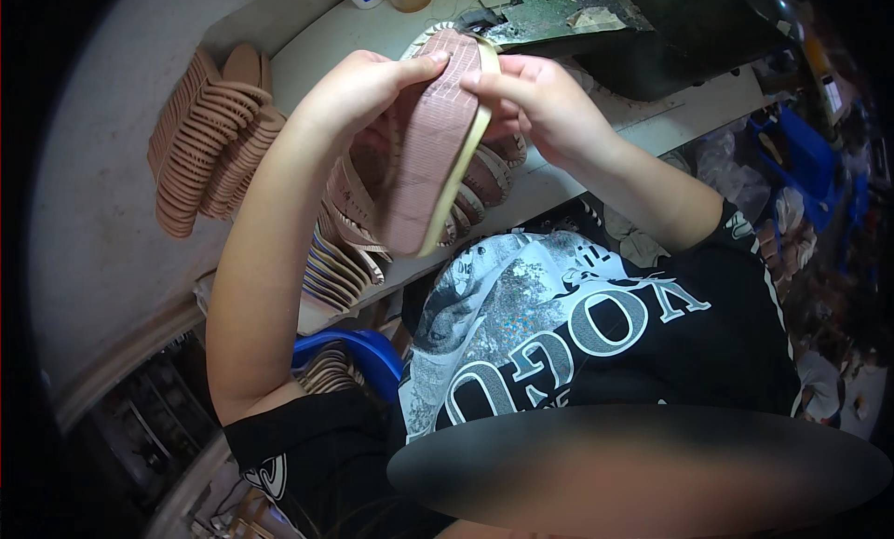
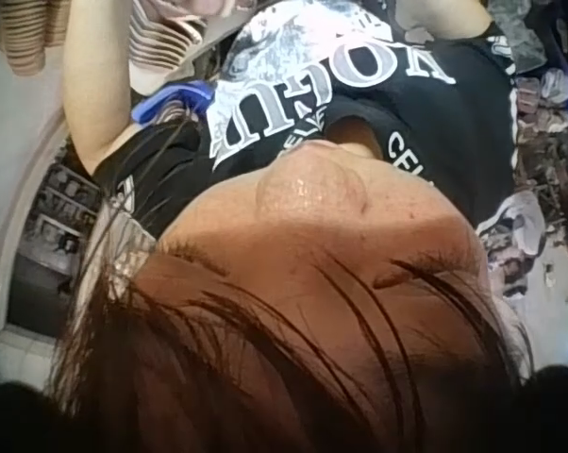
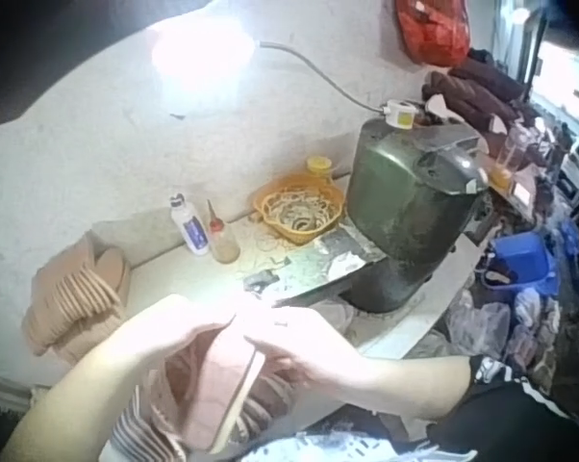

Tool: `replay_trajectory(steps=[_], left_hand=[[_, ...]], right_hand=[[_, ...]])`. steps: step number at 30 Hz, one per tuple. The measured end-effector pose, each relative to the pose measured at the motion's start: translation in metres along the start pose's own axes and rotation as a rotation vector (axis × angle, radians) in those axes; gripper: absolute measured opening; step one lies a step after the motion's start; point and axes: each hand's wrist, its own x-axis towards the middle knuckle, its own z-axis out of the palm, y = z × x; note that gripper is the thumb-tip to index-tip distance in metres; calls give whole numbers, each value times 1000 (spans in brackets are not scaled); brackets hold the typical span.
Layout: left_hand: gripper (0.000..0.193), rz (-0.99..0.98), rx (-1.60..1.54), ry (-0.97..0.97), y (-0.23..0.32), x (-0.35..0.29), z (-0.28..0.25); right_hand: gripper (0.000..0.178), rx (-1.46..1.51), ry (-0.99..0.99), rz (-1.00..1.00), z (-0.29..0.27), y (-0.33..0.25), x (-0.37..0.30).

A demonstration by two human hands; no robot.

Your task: Assembling shoe insoles and soles at a workstation in a factory.

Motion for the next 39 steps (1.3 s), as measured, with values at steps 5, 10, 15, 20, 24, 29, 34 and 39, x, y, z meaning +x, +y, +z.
replay_trajectory(steps=[5,10,15,20,24,29,34,39], left_hand=[[63,-110,-121,-77,-1,-5,4],[49,-18,-250,-107,-16,0,2],[39,69,-354,56,-27,12,-2],[39,63,-430,156,-29,12,1],[37,79,-444,216,-25,14,2],[37,72,-425,191,-19,24,-9],[63,-15,-96,88,-10,41,-37],[77,224,190,426,-6,60,-48]], right_hand=[[38,-154,-98,-18,9,21,-12],[30,-132,-54,-8,-11,18,9],[33,-146,-91,21,-12,13,38],[36,-130,-164,137,-19,10,6],[31,-136,-181,400,-15,17,-35],[26,88,-26,168,-3,26,-34],[28,157,14,91,10,21,-19],[26,229,58,55,24,12,-9]])
